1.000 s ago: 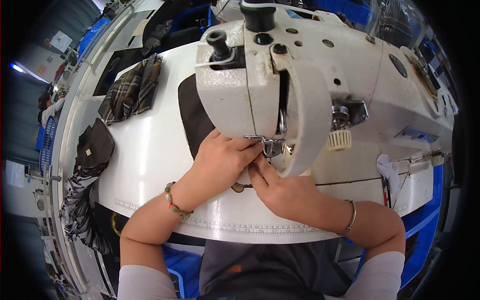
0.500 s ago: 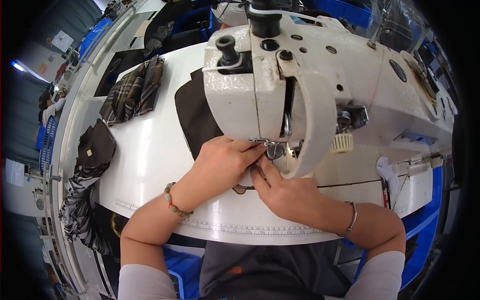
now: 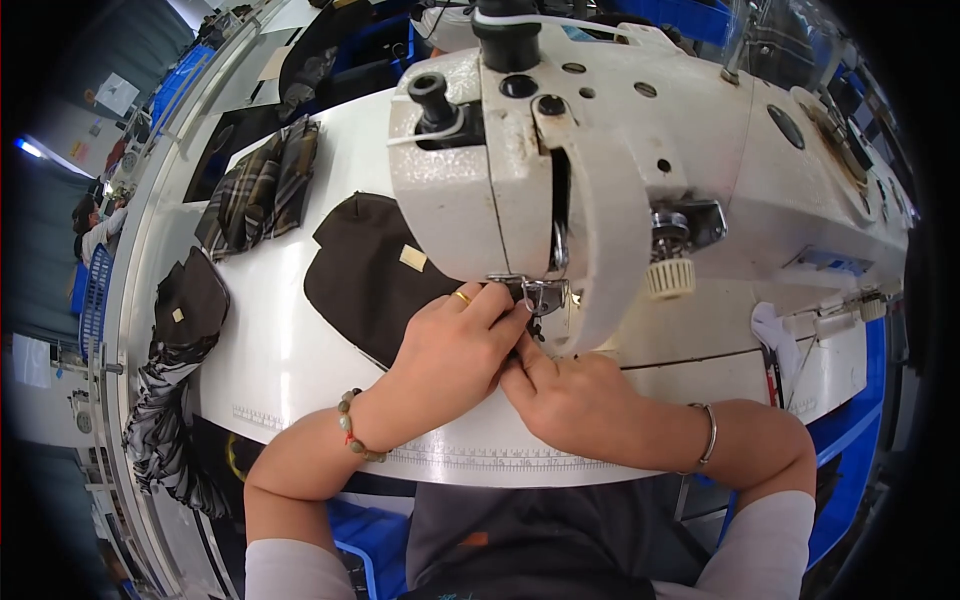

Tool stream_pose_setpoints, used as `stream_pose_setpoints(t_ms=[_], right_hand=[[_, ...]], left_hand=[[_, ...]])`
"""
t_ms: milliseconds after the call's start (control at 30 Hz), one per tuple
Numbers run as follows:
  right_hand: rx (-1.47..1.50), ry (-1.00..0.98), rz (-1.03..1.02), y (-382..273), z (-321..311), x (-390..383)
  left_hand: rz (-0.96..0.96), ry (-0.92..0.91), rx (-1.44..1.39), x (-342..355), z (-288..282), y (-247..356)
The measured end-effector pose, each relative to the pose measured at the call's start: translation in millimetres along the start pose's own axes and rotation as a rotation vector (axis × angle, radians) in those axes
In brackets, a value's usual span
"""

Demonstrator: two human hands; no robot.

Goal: Sewing together fabric and leather components of a bag using an industrial sewing machine.

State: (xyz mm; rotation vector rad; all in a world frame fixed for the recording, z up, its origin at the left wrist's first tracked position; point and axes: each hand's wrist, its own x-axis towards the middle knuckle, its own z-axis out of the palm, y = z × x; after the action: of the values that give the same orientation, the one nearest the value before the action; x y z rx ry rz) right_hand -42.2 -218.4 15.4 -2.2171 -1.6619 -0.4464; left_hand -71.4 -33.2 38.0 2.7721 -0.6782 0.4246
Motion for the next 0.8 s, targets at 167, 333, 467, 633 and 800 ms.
stream_pose_setpoints(t_ms=[167,333,467,633,800], right_hand=[[0.002,-0.013,-0.006,-1,-3,0],[0.005,0.005,0.002,0,-1,1],[-0.031,-0.009,-0.056,-7,-1,-8],[-0.077,-0.008,-0.098,-17,-7,-11],[-0.093,-0.020,-0.096,-19,-7,-11]], left_hand=[[-0.011,-0.012,0.001,0,1,0],[-0.019,-0.010,-0.006,0,1,-2],[-0.024,-0.031,0.004,-7,-12,5],[0.007,-0.065,-0.023,-14,-15,4],[0.032,-0.037,0.058,-15,-12,7]])
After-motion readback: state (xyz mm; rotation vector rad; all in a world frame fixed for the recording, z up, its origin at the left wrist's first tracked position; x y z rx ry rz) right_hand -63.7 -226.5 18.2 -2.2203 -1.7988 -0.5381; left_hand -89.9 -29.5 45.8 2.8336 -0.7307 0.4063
